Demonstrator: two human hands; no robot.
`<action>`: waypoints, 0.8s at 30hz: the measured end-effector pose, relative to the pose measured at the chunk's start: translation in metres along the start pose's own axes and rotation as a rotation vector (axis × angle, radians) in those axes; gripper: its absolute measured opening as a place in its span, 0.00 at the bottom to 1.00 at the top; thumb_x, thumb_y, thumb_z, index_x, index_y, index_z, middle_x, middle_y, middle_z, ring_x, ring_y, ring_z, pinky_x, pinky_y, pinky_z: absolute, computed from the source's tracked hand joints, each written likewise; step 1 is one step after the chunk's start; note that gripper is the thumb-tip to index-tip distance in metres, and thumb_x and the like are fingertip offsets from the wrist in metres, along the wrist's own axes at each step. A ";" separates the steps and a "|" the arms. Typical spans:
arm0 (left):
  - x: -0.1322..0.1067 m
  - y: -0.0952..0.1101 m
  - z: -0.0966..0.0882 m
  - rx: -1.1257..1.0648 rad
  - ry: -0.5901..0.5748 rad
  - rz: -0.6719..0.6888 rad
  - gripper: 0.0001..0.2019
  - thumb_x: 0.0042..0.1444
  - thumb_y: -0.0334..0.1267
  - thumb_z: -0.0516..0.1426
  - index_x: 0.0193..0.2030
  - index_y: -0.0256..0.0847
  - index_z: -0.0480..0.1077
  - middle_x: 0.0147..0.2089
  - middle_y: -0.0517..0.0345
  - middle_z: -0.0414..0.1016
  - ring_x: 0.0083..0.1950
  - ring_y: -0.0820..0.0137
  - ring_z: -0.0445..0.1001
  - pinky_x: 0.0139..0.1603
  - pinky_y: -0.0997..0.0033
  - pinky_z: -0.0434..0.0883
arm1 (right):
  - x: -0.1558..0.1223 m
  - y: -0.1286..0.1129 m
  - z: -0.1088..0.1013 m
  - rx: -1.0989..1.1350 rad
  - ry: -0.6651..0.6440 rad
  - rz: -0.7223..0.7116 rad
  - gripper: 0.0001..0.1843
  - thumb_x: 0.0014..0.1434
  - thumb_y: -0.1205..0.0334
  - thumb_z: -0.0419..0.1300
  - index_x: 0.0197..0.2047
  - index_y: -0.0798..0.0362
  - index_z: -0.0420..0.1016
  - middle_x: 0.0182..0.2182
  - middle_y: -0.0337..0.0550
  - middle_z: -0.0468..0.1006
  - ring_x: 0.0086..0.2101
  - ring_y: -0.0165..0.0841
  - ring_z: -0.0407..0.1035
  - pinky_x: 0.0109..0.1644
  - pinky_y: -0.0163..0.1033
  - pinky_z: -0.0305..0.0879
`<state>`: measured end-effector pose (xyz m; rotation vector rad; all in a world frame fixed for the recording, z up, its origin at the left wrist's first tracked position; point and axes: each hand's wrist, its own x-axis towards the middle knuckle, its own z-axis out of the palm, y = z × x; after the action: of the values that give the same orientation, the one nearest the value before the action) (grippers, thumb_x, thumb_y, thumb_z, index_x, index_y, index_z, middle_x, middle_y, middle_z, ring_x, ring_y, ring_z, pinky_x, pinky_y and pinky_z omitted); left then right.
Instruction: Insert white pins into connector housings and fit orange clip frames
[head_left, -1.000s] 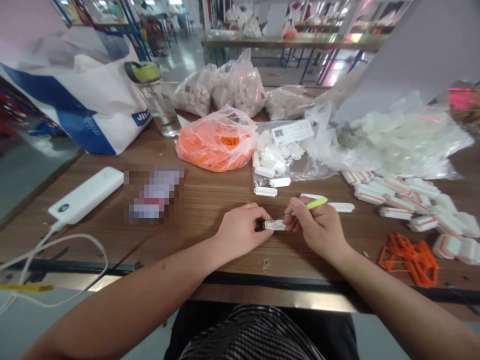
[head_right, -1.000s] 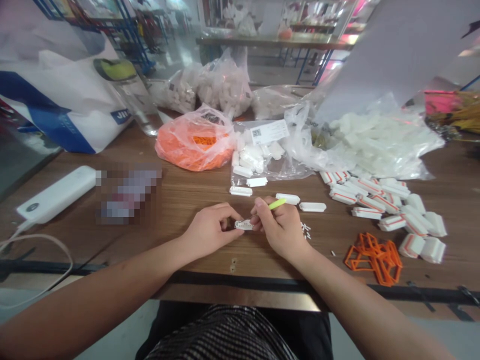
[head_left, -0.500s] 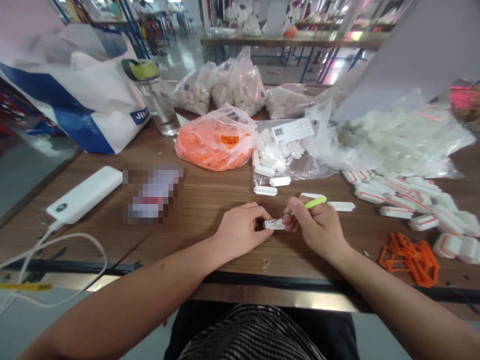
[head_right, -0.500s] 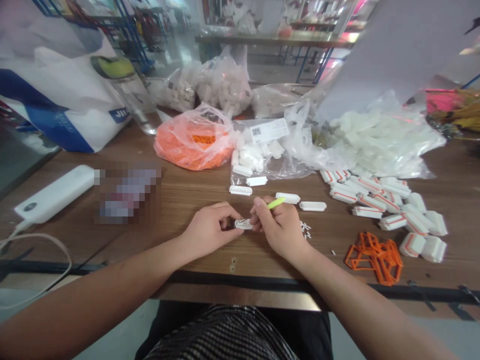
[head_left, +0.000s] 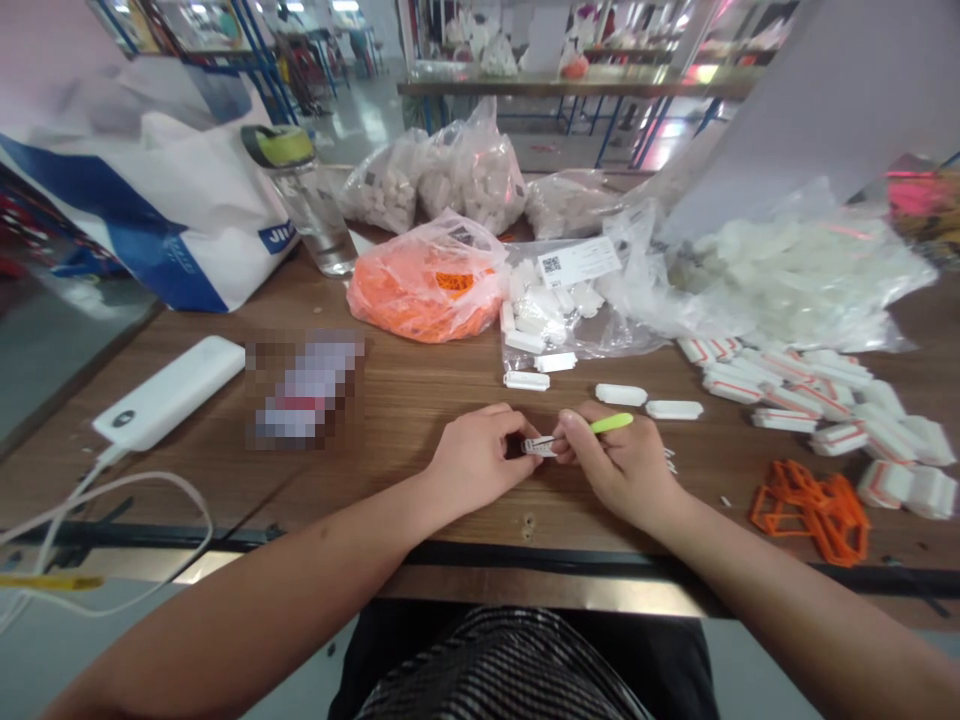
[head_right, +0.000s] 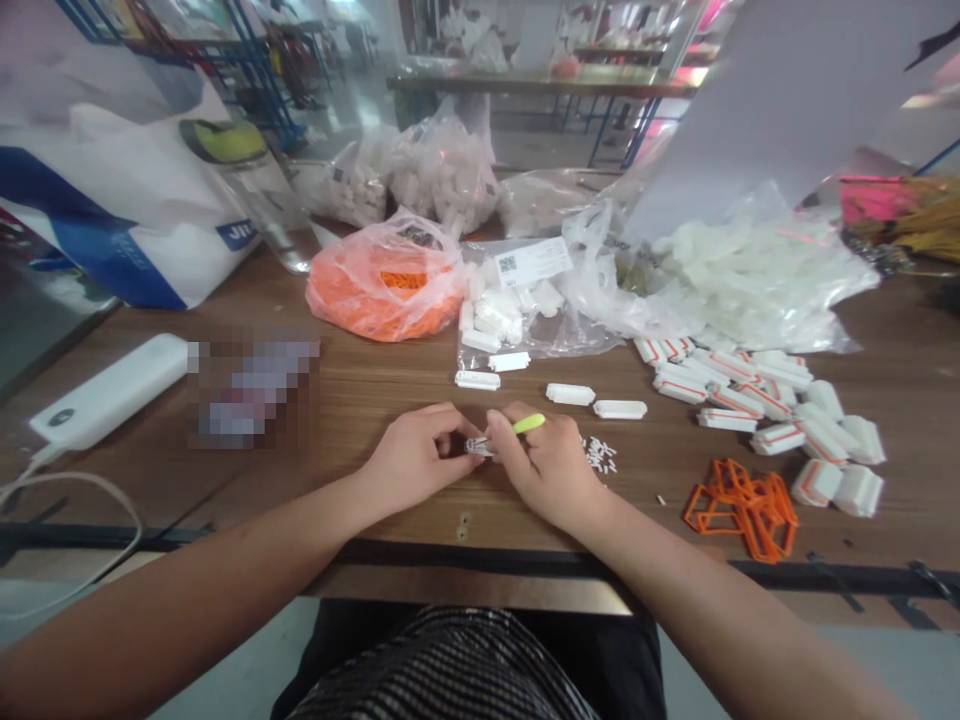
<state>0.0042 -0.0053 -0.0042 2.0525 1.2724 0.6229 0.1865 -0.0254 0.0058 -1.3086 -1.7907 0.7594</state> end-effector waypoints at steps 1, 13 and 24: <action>0.000 0.000 0.000 -0.005 0.001 0.000 0.04 0.51 0.37 0.64 0.35 0.43 0.76 0.28 0.64 0.69 0.28 0.73 0.66 0.31 0.72 0.61 | 0.000 0.001 0.000 0.022 0.024 0.006 0.22 0.67 0.51 0.52 0.26 0.53 0.73 0.23 0.42 0.77 0.23 0.29 0.73 0.27 0.33 0.70; 0.000 -0.002 0.000 -0.041 0.000 0.018 0.05 0.50 0.36 0.63 0.36 0.44 0.77 0.29 0.64 0.71 0.27 0.74 0.66 0.31 0.72 0.62 | 0.006 0.005 -0.003 0.241 0.095 0.167 0.24 0.64 0.45 0.53 0.26 0.55 0.72 0.19 0.42 0.76 0.19 0.28 0.71 0.21 0.32 0.70; 0.000 -0.002 0.000 -0.030 0.000 0.026 0.05 0.50 0.35 0.63 0.36 0.44 0.77 0.29 0.64 0.71 0.28 0.74 0.66 0.31 0.72 0.62 | 0.006 0.007 -0.001 0.268 0.087 0.203 0.25 0.62 0.42 0.55 0.27 0.55 0.72 0.19 0.41 0.75 0.18 0.29 0.71 0.21 0.32 0.70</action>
<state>0.0032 -0.0044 -0.0052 2.0469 1.2310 0.6500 0.1898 -0.0180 0.0018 -1.3318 -1.4444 1.0006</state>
